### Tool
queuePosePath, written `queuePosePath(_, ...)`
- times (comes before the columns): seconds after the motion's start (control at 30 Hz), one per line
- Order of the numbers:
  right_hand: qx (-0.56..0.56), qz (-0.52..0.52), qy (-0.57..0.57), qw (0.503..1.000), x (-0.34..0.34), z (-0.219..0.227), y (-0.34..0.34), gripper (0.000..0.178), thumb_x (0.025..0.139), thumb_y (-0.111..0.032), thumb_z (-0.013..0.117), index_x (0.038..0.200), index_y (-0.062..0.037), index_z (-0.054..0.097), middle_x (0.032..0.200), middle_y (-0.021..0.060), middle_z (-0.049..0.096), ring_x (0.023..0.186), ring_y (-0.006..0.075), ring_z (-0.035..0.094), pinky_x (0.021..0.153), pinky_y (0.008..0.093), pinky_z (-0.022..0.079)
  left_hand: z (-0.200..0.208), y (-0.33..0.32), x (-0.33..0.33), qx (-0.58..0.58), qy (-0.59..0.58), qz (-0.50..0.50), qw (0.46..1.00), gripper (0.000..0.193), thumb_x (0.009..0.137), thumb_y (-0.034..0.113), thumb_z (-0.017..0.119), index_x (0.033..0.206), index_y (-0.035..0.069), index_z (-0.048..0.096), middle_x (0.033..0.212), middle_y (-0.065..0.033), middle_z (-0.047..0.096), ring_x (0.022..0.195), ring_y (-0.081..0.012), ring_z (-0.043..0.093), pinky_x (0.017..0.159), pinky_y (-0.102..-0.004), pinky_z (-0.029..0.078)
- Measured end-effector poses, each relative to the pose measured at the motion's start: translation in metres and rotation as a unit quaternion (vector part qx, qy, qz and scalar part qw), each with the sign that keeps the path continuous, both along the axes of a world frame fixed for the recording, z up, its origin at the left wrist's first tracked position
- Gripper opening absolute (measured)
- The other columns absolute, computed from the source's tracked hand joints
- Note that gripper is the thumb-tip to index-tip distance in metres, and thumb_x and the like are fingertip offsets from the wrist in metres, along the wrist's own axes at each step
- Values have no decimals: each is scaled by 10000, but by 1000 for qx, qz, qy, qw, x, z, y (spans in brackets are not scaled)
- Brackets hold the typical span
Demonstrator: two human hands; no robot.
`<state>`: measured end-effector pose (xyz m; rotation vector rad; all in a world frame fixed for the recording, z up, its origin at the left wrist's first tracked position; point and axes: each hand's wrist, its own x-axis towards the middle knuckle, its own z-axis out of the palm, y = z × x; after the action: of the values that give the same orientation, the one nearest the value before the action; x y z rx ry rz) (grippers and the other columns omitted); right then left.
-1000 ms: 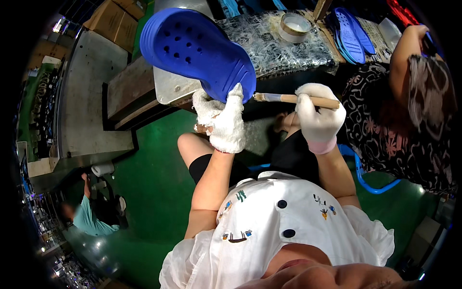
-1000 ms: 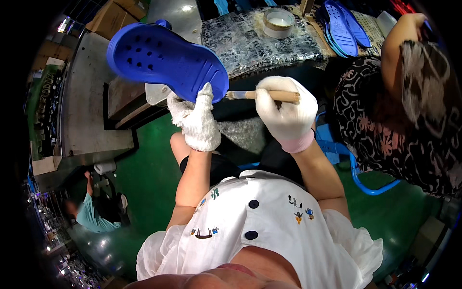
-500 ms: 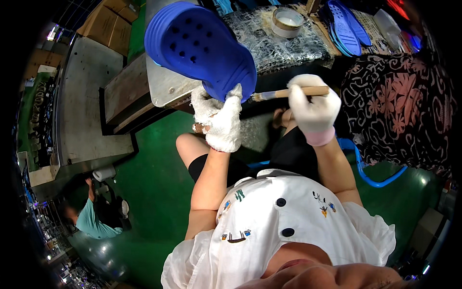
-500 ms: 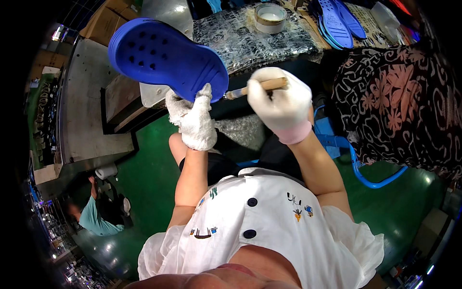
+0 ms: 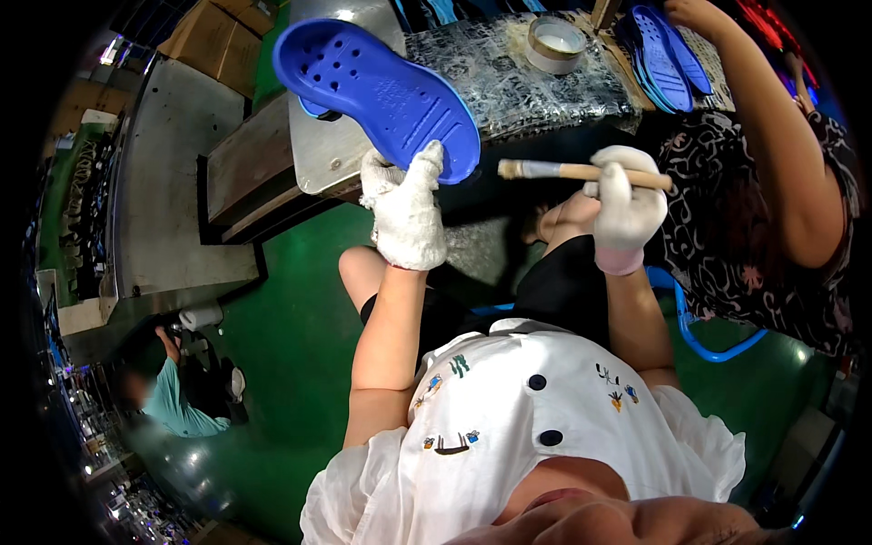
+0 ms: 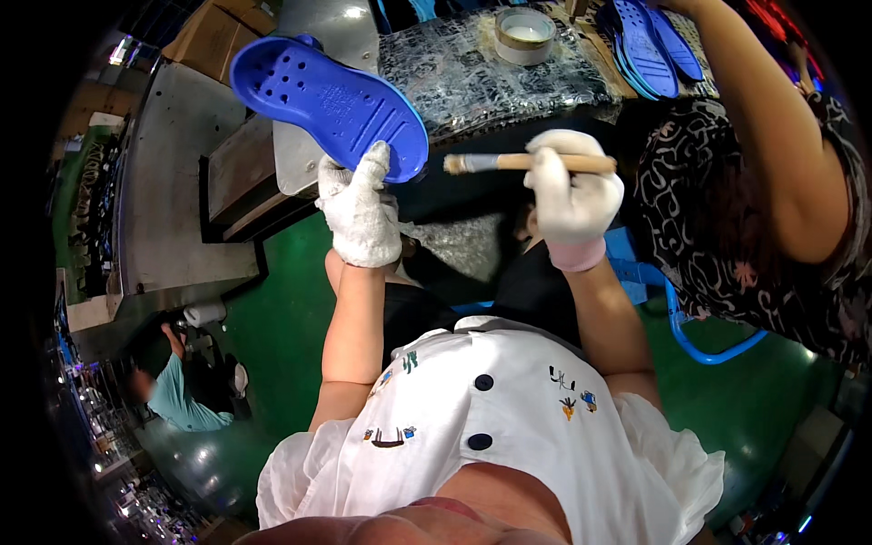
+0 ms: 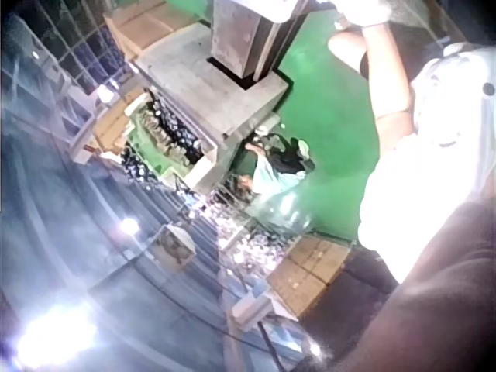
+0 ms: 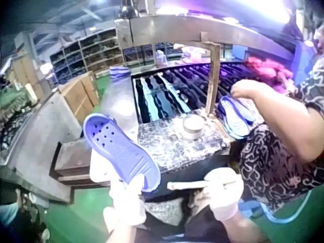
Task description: The person applies adhesive to the inner surface of blue rubber footwear components using a brush, dipping the brush into a container of liquid adhesive repeatedly. The person picks up one footwear component at a time, brushes the adhesive onto the interior base and sides, and then places the component onto a moving conveyor belt.
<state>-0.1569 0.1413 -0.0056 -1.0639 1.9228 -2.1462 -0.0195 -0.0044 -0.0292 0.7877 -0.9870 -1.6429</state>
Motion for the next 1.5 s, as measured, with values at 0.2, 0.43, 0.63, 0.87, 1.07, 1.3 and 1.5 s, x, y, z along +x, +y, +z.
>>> queuePosePath(0.2,-146,72,131,978,13,-23,-32,248,932,-35,557,1168,43,570,1073,171,658,925,261,651,869,339,504,16,16,-4,115,88,-62,988,111,894,26,623,994,40,578,889,-49,660,725,-135,651,624,-266,551)
queuePosePath(0.43,-14,12,350,937,28,-12,-61,355,789,-127,663,1143,-122,648,1054,114,638,942,304,603,834,399,453,2,40,5,131,54,-76,987,249,894,29,606,1136,36,549,973,-32,633,842,-131,609,753,-286,520)
queuePosePath(0.63,-19,11,309,951,0,-62,-19,379,748,-21,677,1122,-53,632,1060,151,622,869,333,618,750,399,516,14,23,24,92,-64,-79,991,221,883,74,648,1053,65,506,896,-45,633,667,-121,611,521,-237,500)
queuePosePath(0.87,119,29,327,937,12,-159,43,336,765,-76,680,1096,-97,627,999,122,611,833,315,618,730,396,525,43,35,-30,92,-189,-315,926,246,877,140,666,1068,30,556,749,-33,614,478,-79,516,393,-205,404)
queuePosePath(1.07,239,42,272,931,4,-204,54,283,821,-174,642,1101,-134,633,930,129,564,845,344,599,709,448,518,45,67,-162,43,-199,-455,867,300,867,243,691,980,19,527,790,-31,570,508,-81,505,427,-207,433)
queuePosePath(1.3,168,77,196,963,3,-187,39,331,830,-102,633,1158,-143,620,1050,141,585,917,340,617,769,411,534,7,42,-347,-113,-197,-485,845,218,922,214,614,881,6,563,685,-43,565,571,-131,561,516,-249,484)
queuePosePath(1.5,219,73,149,961,-5,-188,37,348,830,-83,628,1176,-108,595,1054,152,601,911,351,611,793,419,520,-5,38,-293,-483,-169,-222,830,271,870,202,684,1030,-8,624,960,-140,665,850,-233,649,738,-343,523)
